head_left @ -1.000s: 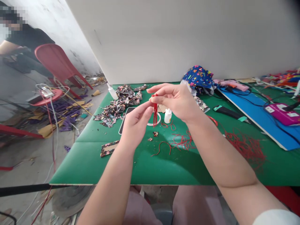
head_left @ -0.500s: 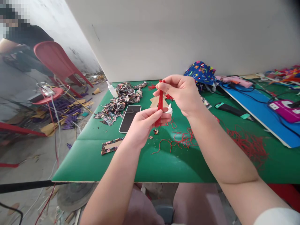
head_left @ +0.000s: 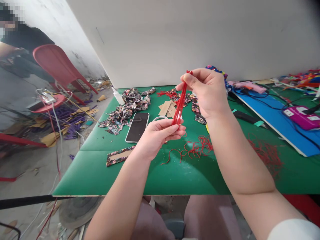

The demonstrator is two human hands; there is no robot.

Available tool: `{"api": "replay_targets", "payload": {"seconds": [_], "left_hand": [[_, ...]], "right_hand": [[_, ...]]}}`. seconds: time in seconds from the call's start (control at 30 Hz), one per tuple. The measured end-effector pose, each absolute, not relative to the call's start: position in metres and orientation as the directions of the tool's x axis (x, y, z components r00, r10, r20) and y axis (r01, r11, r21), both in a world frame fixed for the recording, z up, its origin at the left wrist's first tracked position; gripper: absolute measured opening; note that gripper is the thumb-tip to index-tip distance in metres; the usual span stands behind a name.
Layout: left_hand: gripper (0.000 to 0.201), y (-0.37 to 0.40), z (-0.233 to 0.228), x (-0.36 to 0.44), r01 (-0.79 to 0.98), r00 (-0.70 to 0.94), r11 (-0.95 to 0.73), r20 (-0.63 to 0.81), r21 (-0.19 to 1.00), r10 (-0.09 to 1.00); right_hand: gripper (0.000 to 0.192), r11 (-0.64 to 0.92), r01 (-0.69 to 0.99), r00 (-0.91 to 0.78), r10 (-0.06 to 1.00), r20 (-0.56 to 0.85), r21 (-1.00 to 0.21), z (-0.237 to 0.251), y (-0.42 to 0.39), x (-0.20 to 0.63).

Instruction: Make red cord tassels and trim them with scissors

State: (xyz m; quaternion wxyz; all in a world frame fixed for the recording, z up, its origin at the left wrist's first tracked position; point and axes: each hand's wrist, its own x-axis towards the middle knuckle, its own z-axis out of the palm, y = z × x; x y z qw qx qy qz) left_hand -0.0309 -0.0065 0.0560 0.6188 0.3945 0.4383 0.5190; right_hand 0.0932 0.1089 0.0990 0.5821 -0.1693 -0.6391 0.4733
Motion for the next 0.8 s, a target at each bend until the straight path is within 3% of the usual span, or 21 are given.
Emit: {"api": "replay_targets", "payload": {"seconds": [0.13, 0.33, 0.47, 0.57, 0.63, 0.8], "left_hand": [[0.021, -0.007, 0.056, -0.029, -0.303, 0.075, 0.149, -0.132, 0.941, 0.988], [0.026, -0.004, 0.055, -0.031, -0.213, 0.061, 0.137, -0.127, 0.967, 0.99], [0.031, -0.001, 0.054, -0.039, -0.01, -0.133, -0.058, 0.057, 0.998, 0.99], [0.025, -0.001, 0.056, -0.045, 0.088, -0.314, -0.267, 0.281, 0.96, 0.907], [0.025, -0.003, 0.058, -0.046, 0.115, -0.349, -0.355, 0.373, 0.928, 0.86], [0.03, -0.007, 0.064, -0.035, 0.112, -0.288, -0.354, 0.371, 0.929, 0.883]], "right_hand": [[0.006, 0.503, -0.396, -0.258, 0.742, 0.619, -0.768, 0.099, 0.112, 0.094], [0.008, 0.516, -0.359, -0.244, 0.753, 0.611, -0.778, 0.104, 0.108, 0.095], [0.008, 0.528, -0.361, -0.273, 0.729, 0.628, -0.769, 0.107, 0.1, 0.096], [0.007, 0.539, -0.34, -0.285, 0.722, 0.631, -0.771, 0.108, 0.095, 0.095], [0.008, 0.526, -0.303, -0.313, 0.733, 0.604, -0.795, 0.108, 0.092, 0.093], [0.012, 0.463, -0.212, -0.416, 0.754, 0.508, -0.861, 0.105, 0.081, 0.083]]}}
